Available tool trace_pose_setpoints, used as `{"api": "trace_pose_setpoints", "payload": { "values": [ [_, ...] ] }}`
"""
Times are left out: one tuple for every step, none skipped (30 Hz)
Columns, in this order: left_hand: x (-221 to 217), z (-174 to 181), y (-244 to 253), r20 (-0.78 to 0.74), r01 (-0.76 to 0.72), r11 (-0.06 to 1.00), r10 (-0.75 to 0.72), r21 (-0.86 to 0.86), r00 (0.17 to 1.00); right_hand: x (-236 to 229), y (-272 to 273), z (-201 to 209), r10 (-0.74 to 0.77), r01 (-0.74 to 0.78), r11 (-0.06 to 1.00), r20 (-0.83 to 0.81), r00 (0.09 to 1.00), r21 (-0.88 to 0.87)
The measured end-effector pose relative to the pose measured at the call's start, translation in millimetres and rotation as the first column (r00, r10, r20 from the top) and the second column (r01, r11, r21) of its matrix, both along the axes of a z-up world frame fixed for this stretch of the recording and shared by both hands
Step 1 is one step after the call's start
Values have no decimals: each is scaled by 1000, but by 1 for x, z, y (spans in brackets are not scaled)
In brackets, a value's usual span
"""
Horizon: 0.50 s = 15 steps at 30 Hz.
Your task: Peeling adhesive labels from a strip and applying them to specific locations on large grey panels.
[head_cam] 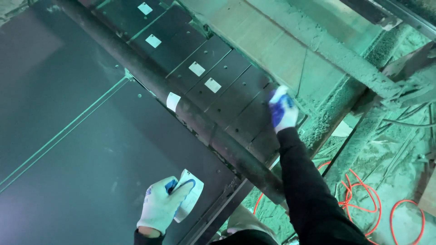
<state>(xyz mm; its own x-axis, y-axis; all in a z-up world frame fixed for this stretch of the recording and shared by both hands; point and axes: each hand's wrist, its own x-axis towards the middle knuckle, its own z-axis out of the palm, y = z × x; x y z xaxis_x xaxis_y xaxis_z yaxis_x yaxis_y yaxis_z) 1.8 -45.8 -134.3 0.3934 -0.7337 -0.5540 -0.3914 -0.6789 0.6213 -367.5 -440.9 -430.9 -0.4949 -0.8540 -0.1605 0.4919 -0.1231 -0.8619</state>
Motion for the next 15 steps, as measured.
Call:
{"api": "trace_pose_setpoints", "payload": {
  "values": [
    [-2,-1,-1,23,2,1000,-2,4,1000,9,23,13,313,-338,936,209,926,95],
    [-4,-2,-1,46,3,1000,-3,8,999,18,45,25,550,-645,756,427,718,111],
    [-6,0,-4,47,-1,1000,1,4,999,22,45,32,555,-649,754,425,715,107],
    [-8,2,-5,22,7,1000,-8,13,1000,27,44,38,647,-681,722,228,728,123],
    [-11,5,-3,-4,14,999,-14,30,1000,31,50,42,713,-708,690,26,701,153],
    [-10,4,0,-4,8,999,-7,34,1000,26,33,35,717,-712,685,29,696,155],
    [-10,2,1,-6,14,1000,-14,12,1000,18,14,28,429,-384,893,-185,884,235],
    [-11,0,2,-8,21,1000,-21,-10,1000,10,-4,22,89,5,974,-406,910,226],
    [-13,3,4,-9,21,1000,-21,-9,1000,9,-2,19,90,6,974,-407,909,227],
    [-15,6,6,-18,2,1000,-2,12,1000,8,0,16,211,-119,967,-444,871,226],
    [-16,8,5,-24,-16,999,17,28,1000,10,-2,13,324,-243,944,-479,816,225],
    [-17,8,6,-23,-16,1000,17,25,1000,5,8,20,323,-243,944,-480,816,222],
    [-18,10,9,-27,-26,999,26,35,999,3,19,25,466,-369,882,-654,596,292],
    [-19,11,11,-31,-35,998,36,46,999,0,30,31,554,-460,800,-770,317,386],
    [-18,10,15,-28,-38,998,40,47,999,3,36,46,556,-464,797,-768,317,386]
  ]
}}
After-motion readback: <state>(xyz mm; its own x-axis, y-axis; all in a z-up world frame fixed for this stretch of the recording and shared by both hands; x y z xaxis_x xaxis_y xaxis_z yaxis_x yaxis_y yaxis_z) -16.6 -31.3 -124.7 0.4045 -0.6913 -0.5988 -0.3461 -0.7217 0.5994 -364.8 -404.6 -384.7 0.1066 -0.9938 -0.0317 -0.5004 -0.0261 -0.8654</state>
